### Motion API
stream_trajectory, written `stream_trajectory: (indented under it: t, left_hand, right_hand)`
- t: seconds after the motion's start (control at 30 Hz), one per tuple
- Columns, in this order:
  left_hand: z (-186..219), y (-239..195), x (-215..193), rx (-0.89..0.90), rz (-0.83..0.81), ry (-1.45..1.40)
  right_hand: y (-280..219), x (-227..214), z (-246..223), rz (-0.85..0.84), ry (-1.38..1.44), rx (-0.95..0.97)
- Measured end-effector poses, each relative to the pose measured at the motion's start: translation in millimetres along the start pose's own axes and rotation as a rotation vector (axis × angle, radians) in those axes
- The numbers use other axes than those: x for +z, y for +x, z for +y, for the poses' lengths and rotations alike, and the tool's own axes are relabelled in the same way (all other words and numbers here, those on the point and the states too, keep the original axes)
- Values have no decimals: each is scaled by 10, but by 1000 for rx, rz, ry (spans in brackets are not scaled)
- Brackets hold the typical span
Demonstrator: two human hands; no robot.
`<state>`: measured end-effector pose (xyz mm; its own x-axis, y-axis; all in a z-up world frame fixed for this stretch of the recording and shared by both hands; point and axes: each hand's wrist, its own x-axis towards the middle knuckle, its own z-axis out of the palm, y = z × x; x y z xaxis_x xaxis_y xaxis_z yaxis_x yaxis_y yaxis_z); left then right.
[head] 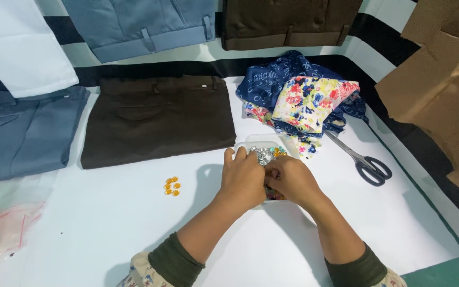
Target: Sorting small colorful beads and placing them into small plastic bags for packaging
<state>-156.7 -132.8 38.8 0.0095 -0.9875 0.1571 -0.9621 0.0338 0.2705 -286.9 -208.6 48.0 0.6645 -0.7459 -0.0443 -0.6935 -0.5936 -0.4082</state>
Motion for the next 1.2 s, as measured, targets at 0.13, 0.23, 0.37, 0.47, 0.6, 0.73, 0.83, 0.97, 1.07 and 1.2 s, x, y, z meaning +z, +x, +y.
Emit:
stream_trajectory:
  t: [0.13,0.23,0.37,0.47,0.6,0.73,0.83,0.97,1.07,1.2]
  left_hand:
    - [108,16,-98,20,-46,57]
    - [154,58,-127,1,-132,82]
    - [126,106,-24,-3,-129,64]
    - [110,115,19,-2,-130,64]
    - [67,136,61,-5,-118,61]
    - [-10,121,159,19,-19,-11]
    - [-57,107,217,40,80,-85]
    - [-155,-36,230,117,236,-191]
    - [-282,-346,119,232,487,-172]
    - [-664,-832,-39,294,786,-18]
  right_hand:
    - [40,88,128,23,-37,23]
    - [42,104,143,54,-3,52]
    - [36,120,127,147,60,39]
    - [36,138,147,166,81,57]
    - [36,130,135,157,114,90]
    - [32,84,124,189,160,51]
    - [35,82,143,204,191,60]
    - [60,123,202,264,199,63]
    - [-15,163,97,506,11,-126]
    - [-99,328,-190,961,-300,-568]
